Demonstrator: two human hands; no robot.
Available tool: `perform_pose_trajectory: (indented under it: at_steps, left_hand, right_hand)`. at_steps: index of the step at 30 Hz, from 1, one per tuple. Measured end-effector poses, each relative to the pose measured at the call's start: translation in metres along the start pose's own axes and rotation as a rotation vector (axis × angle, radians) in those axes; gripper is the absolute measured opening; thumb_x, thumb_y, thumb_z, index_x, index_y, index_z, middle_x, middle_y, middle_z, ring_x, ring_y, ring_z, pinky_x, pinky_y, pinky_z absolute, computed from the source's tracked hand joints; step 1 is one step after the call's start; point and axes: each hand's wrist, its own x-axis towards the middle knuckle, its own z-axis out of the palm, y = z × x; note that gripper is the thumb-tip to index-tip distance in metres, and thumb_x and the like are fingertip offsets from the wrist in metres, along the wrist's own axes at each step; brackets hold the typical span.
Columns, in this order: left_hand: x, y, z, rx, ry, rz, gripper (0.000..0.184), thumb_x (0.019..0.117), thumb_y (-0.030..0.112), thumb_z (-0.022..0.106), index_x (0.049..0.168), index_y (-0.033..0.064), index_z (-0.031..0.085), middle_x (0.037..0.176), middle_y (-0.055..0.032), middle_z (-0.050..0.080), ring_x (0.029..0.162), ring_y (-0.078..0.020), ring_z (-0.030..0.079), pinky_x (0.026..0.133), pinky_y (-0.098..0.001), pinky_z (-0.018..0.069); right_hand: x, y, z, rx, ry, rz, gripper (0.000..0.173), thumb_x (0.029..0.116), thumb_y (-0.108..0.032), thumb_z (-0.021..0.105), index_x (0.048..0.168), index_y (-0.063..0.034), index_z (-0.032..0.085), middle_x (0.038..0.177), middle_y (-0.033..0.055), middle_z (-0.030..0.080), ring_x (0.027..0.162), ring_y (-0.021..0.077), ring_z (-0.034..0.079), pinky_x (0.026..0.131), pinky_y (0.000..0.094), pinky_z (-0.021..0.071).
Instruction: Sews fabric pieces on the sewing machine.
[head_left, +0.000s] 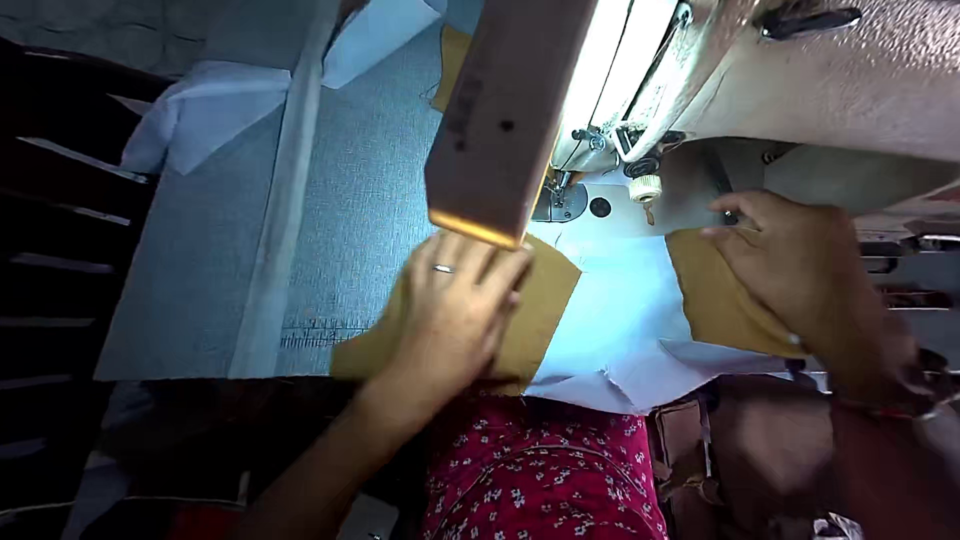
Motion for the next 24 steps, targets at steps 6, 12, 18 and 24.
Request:
perform_pose_trajectory:
  at_steps: [6, 12, 18, 24]
  left_hand:
    - [-0.001, 0.011, 0.041, -0.054, -0.191, -0.024, 0.054, 0.1074, 0.047, 0.030, 0.148, 0.0244, 0.057, 0.163, -0.0120, 0.039, 0.151, -0.0493, 0.026, 0.110, -0.0832, 0.0088]
    - [0.030, 0.016, 0.038, -0.030, -0.134, -0.027, 0.046, 0.1051, 0.042, 0.046, 0.138, 0.0154, 0.064, 0.136, -0.0222, 0.061, 0.133, -0.0486, 0.051, 0.107, -0.0721, 0.0323]
    - [0.039, 0.008, 0.027, -0.194, -0.044, 0.046, 0.020, 0.0978, 0.022, 0.064, 0.098, 0.0039, 0.073, 0.115, -0.0175, 0.069, 0.127, -0.0383, 0.058, 0.116, -0.0648, 0.0281]
    - [-0.030, -0.021, -0.046, -0.268, 0.133, 0.006, 0.019, 0.1009, 0.005, 0.054, 0.101, -0.0051, 0.070, 0.091, -0.0146, 0.070, 0.085, -0.0177, 0.067, 0.073, -0.0290, 0.0510]
  right_hand:
    - [-0.083, -0.052, 0.001, 0.090, 0.220, -0.289, 0.026, 0.1018, -0.021, 0.058, 0.114, -0.0039, 0.073, 0.111, 0.0154, 0.073, 0.104, 0.0253, 0.068, 0.089, 0.0393, 0.0529]
    - [-0.152, -0.097, 0.112, 0.845, -0.650, -0.247, 0.045, 0.1033, -0.018, 0.055, 0.138, 0.0094, 0.057, 0.133, 0.0241, 0.065, 0.125, 0.0309, 0.064, 0.107, 0.0428, 0.0503]
    - [-0.133, -0.144, 0.167, 1.249, -0.507, 0.403, 0.029, 0.0952, -0.011, 0.068, 0.113, 0.0111, 0.064, 0.100, 0.0067, 0.071, 0.093, 0.0002, 0.066, 0.087, 0.0196, 0.0542]
    - [-0.141, -0.166, 0.170, 1.316, -0.496, 0.144, 0.013, 0.0990, -0.005, 0.061, 0.106, 0.0033, 0.068, 0.097, -0.0082, 0.072, 0.098, -0.0088, 0.065, 0.093, 0.0144, 0.0527]
